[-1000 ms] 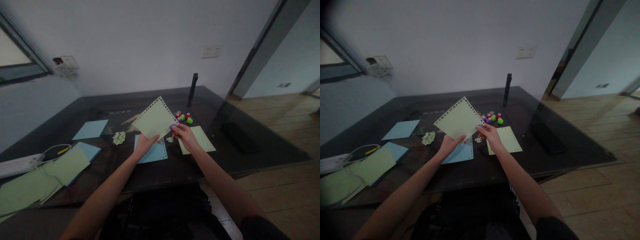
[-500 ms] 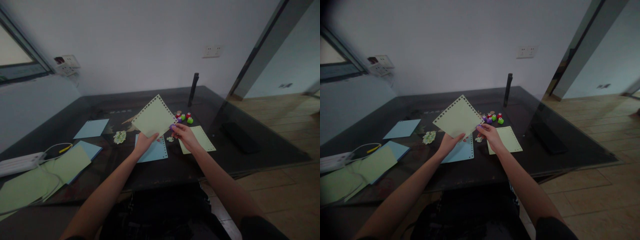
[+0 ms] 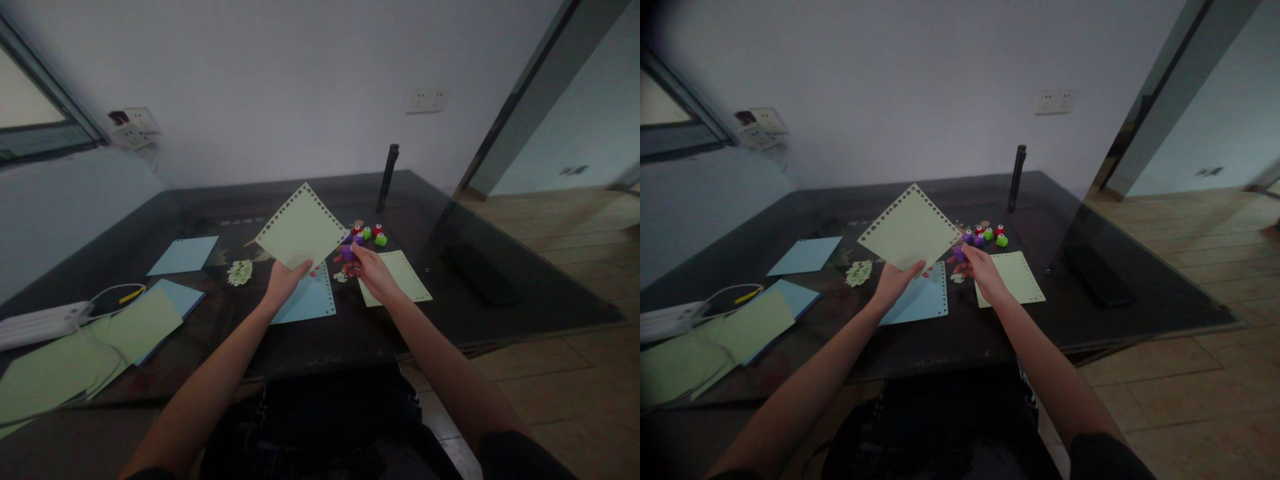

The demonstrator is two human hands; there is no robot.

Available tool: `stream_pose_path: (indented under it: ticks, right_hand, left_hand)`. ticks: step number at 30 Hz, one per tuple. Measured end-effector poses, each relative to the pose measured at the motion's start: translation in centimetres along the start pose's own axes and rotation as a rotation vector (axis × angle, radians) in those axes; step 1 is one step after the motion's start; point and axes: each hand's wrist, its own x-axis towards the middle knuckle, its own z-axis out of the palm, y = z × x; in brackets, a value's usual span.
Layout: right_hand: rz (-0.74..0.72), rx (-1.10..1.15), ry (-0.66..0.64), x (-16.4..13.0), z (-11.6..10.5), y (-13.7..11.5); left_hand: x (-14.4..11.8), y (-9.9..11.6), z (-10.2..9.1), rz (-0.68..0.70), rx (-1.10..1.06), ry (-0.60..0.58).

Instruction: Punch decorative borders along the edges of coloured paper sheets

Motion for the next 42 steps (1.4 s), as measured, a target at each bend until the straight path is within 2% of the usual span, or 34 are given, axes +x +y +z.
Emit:
stream_pose_path:
  ticks: [8, 19, 33, 38, 42]
  right_hand:
    - [0.069, 0.011, 0.017, 0.3, -0.5, 0.3]
    - [0.053, -0.162, 0.088, 0.2, -0.2, -0.1]
    - [0.163, -0.258, -0.042, 0.0, -0.1, 0.7]
    - [0.156, -0.257, -0.070, 0.0, -0.1, 0.9]
    - [0.143, -0.211, -0.069, -0.1, -0.1, 0.7]
  left_hand:
    - [0.0, 0.4, -0.1, 0.016, -0.037, -0.021]
    - [0.0, 0.2, -0.1, 0.035, -0.011, 0.009]
    - [0.1, 0.0, -0.1, 0.006, -0.010, -0.011]
    - [0.1, 0.2, -0.2, 0.021, -0.008, -0.025]
    - [0.1, 0.3, -0.1, -0.022, -0.035, -0.022]
